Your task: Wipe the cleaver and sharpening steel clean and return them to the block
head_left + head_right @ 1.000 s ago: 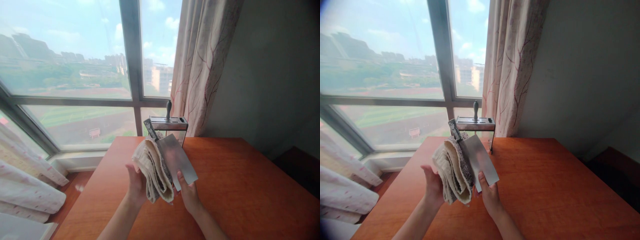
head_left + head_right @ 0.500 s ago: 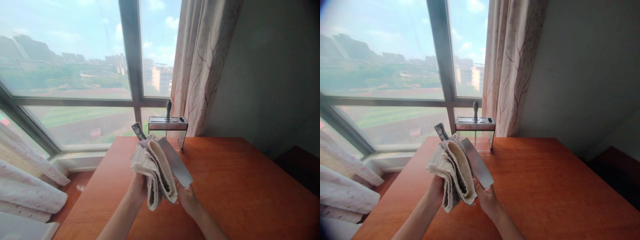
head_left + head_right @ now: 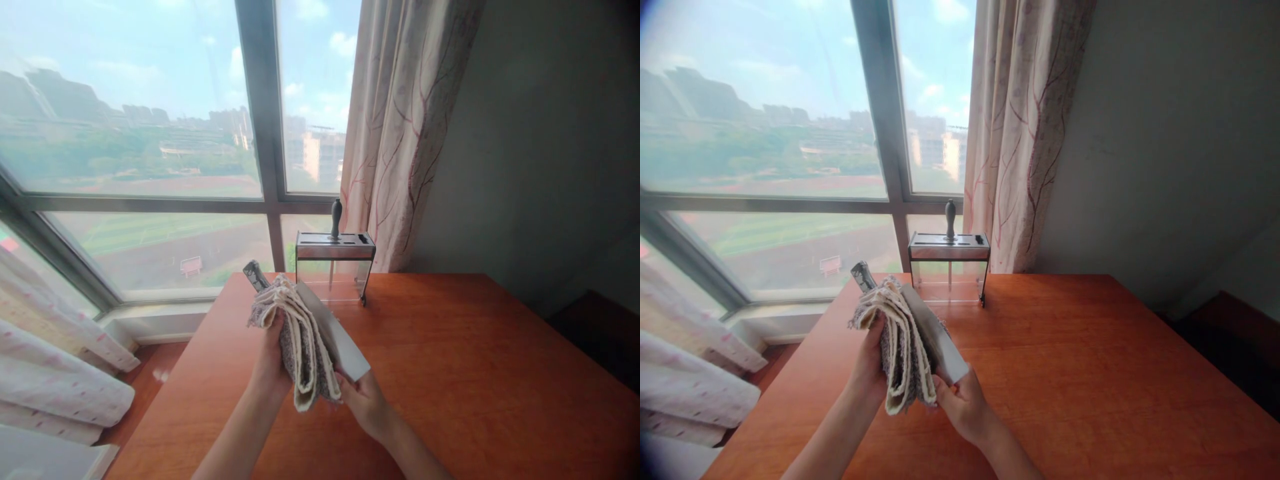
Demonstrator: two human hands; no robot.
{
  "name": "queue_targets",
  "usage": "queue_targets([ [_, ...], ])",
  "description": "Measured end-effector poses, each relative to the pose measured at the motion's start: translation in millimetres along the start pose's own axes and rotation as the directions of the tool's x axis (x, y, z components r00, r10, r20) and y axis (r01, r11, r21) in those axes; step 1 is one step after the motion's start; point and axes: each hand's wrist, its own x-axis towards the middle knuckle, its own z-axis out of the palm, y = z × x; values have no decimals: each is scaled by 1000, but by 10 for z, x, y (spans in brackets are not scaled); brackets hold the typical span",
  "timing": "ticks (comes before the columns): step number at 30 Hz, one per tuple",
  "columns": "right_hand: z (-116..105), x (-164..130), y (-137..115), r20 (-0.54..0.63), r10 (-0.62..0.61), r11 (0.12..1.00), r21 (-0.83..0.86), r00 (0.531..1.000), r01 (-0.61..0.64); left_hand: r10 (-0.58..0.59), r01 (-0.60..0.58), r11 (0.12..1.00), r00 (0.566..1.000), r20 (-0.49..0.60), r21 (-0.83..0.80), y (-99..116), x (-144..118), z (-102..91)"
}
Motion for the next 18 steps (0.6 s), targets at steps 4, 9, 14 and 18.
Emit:
queue_targets([
  [4, -46, 19, -32, 30, -55, 985, -160, 998, 59, 75, -74, 997, 997, 14, -36, 68, 36, -26],
  [9, -37, 32, -23, 101, -14, 983, -183, 995, 33, 95, -96, 992, 995, -23, -78, 156, 68, -50],
  [14, -65, -6, -42, 146, 32, 997, -77, 989, -21, 96, -99, 991, 995, -41, -90, 185, 94, -49],
  [18, -60, -5, -45, 111, 28, 999, -28, 993, -25, 133, -135, 988, 991, -24, -80, 167, 104, -46],
])
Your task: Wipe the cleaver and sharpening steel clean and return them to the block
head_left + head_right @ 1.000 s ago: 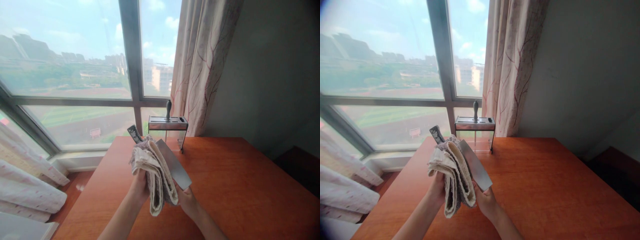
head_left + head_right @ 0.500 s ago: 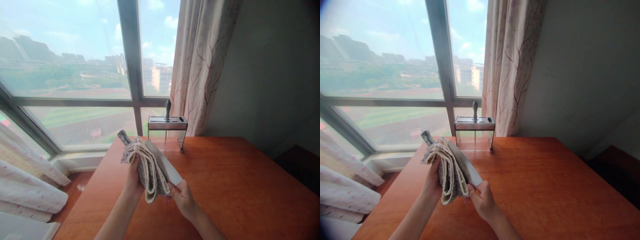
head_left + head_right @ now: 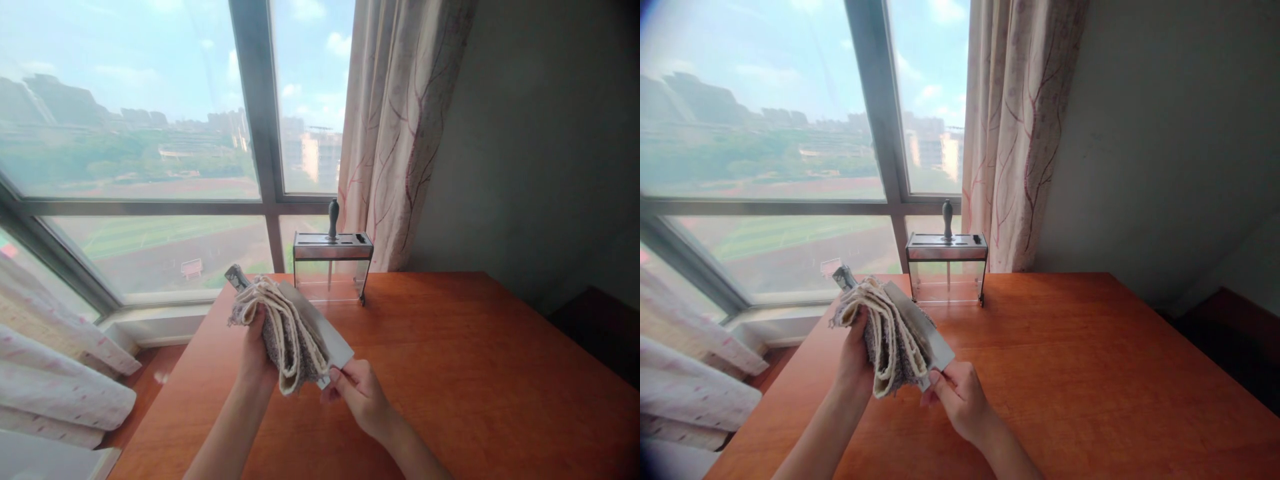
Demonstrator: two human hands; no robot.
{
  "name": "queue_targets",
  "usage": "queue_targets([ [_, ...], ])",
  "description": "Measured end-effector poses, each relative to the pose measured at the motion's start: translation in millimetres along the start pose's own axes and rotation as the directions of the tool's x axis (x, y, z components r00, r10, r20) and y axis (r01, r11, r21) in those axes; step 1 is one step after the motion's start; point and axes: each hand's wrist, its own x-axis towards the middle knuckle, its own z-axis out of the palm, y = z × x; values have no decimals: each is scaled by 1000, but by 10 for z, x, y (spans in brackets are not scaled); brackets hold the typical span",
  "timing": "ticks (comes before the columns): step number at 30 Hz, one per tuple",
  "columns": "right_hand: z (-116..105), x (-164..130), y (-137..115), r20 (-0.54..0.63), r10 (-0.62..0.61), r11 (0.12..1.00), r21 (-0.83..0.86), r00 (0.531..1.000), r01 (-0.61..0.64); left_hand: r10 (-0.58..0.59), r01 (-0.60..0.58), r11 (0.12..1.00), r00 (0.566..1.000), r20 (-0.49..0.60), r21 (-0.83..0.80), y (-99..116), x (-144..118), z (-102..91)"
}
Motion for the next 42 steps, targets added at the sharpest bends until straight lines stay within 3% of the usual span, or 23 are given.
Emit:
queue_targets([
  [6, 28, 36, -18, -21, -92, 987, -136, 996, 88, 32, -36, 993, 999, 31, 111, -109, -87, 14],
  [10, 28, 32, 2, -56, -89, 981, -179, 994, 78, -55, 45, 985, 997, 57, 164, -208, -158, 19],
  [14, 21, 45, -20, -74, -62, 986, -158, 995, 50, -25, 9, 981, 997, 77, 192, -242, -175, 6],
  [16, -20, 56, -66, -28, -59, 983, -174, 998, 53, 1, -20, 980, 996, 92, 200, -223, -165, -15],
  [20, -262, 60, -198, 198, 42, 972, -237, 979, 6, 78, -110, 962, 988, 133, 251, -158, -144, -43],
  [21, -350, 64, -242, 153, 65, 970, -242, 986, -27, 111, -150, 952, 982, 155, 268, -146, -143, -40],
  [24, -604, 127, -451, -166, 59, 977, -191, 984, -90, 195, -268, 910, 951, 242, 318, -134, -150, -5],
  [26, -698, 227, -691, -294, -36, 977, -213, 955, -29, 202, -301, 881, 937, 285, 366, -145, -163, 20],
  [27, -707, 294, -839, -302, -93, 968, -252, 949, 15, 192, -304, 867, 935, 297, 396, -154, -171, 29],
  [30, -576, 533, -1319, -246, -279, 892, -424, 928, 156, 146, -299, 821, 934, 327, 486, -185, -197, 36],
  [34, -232, 851, -1758, -135, -445, 690, -682, 885, 243, 107, -350, 736, 906, 410, 580, -223, -224, 10],
  [38, -22, 1061, -1847, -92, -420, 503, -852, 903, 147, 112, -402, 665, 887, 448, 629, -242, -239, -23],
  [42, 58, 1110, -1801, -94, -431, 455, -881, 897, 126, 178, -458, 624, 872, 456, 633, -201, -244, -26],
])
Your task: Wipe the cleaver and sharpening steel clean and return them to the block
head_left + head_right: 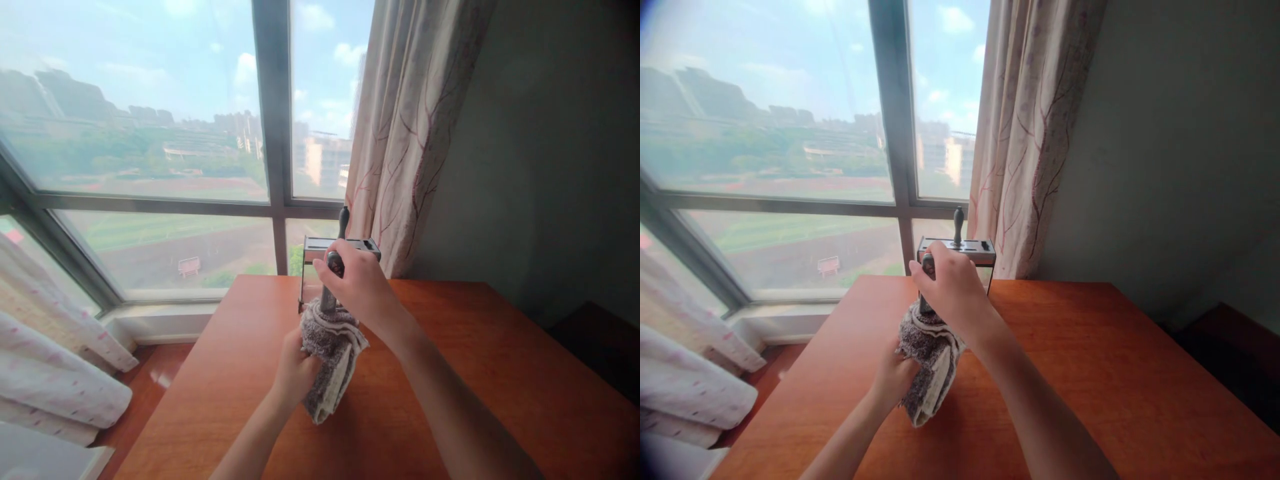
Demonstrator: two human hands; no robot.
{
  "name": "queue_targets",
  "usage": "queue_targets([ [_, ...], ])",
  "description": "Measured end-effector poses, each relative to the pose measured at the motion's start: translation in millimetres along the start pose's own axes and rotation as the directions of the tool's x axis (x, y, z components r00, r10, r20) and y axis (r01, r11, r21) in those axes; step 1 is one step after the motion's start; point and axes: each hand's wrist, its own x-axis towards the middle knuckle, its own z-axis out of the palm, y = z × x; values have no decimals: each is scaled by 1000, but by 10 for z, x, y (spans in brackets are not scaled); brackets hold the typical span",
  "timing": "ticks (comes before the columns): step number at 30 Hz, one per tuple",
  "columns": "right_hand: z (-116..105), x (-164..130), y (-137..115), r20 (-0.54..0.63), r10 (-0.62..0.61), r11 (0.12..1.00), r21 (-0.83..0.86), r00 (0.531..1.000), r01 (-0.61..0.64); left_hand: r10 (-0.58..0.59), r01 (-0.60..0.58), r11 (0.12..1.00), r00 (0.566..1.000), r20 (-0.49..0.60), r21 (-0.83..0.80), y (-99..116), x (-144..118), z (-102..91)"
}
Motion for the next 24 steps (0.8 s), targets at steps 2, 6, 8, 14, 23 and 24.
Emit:
queue_targets([
  [2, 42, -41, -34, -12, -14, 1000, 27, 1000, 14, 23, -23, 1000, 1000, -7, -1, 22, 6, -22],
  [6, 125, -124, -116, -3, -44, 998, 50, 999, 44, 45, -49, 997, 996, -74, -60, 32, 11, -43],
  [8, 130, -121, -131, -28, -50, 998, 48, 998, 51, 1, -12, 995, 995, -103, -103, 26, 14, -34],
  [14, -70, 40, -102, -142, -90, 996, 7, 986, 92, -20, 23, 996, 999, 36, -87, 67, 44, 41],
  [23, -355, 330, -29, -278, -151, 989, -42, 949, 145, 81, -99, 990, 982, 172, 100, 51, 68, 41],
  [24, -376, 364, -10, -285, -155, 988, -42, 946, 149, 76, -96, 989, 982, 173, 109, 36, 68, 35],
])
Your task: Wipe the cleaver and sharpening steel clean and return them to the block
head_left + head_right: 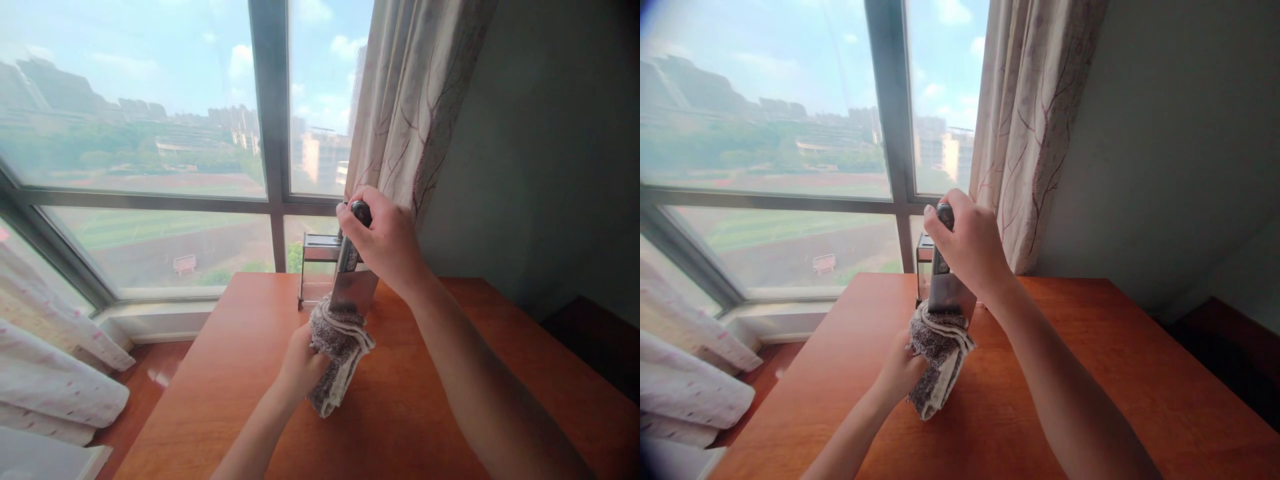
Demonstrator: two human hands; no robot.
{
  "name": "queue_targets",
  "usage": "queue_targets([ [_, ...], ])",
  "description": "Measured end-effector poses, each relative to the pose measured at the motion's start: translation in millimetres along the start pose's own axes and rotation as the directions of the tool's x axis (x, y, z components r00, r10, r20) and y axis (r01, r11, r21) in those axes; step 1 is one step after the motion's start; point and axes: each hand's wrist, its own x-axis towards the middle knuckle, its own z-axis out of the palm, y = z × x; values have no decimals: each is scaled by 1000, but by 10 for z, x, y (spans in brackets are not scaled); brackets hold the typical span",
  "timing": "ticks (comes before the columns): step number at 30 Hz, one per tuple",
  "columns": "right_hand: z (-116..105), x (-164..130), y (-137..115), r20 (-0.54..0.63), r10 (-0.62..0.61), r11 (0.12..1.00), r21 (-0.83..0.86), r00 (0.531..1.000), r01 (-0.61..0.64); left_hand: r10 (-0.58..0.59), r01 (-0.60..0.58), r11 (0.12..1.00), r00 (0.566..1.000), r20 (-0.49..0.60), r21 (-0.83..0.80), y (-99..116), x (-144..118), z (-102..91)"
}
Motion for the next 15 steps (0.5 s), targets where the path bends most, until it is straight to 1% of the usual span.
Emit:
queue_targets([
  [2, -21, 63, 51, -13, -1, 1000, 4, 1000, 1, -1, 0, 1000, 1000, 10, 19, -24, -3, -4],
  [5, -48, 117, 102, -27, 5, 1000, 10, 1000, -4, 27, -29, 998, 999, 40, 47, -31, -3, 1],
  [9, -65, 95, 80, -25, 7, 1000, 13, 1000, -7, 48, -52, 997, 997, 57, 64, -32, -10, -5],
  [11, -62, 65, 39, -7, 7, 1000, 9, 1000, -7, 42, -45, 996, 998, 44, 75, -59, -14, -23],
  [15, -2, -4, -49, 63, 8, 1000, 21, 998, -9, 2, 0, 997, 1000, -26, 82, -158, -11, -74],
])
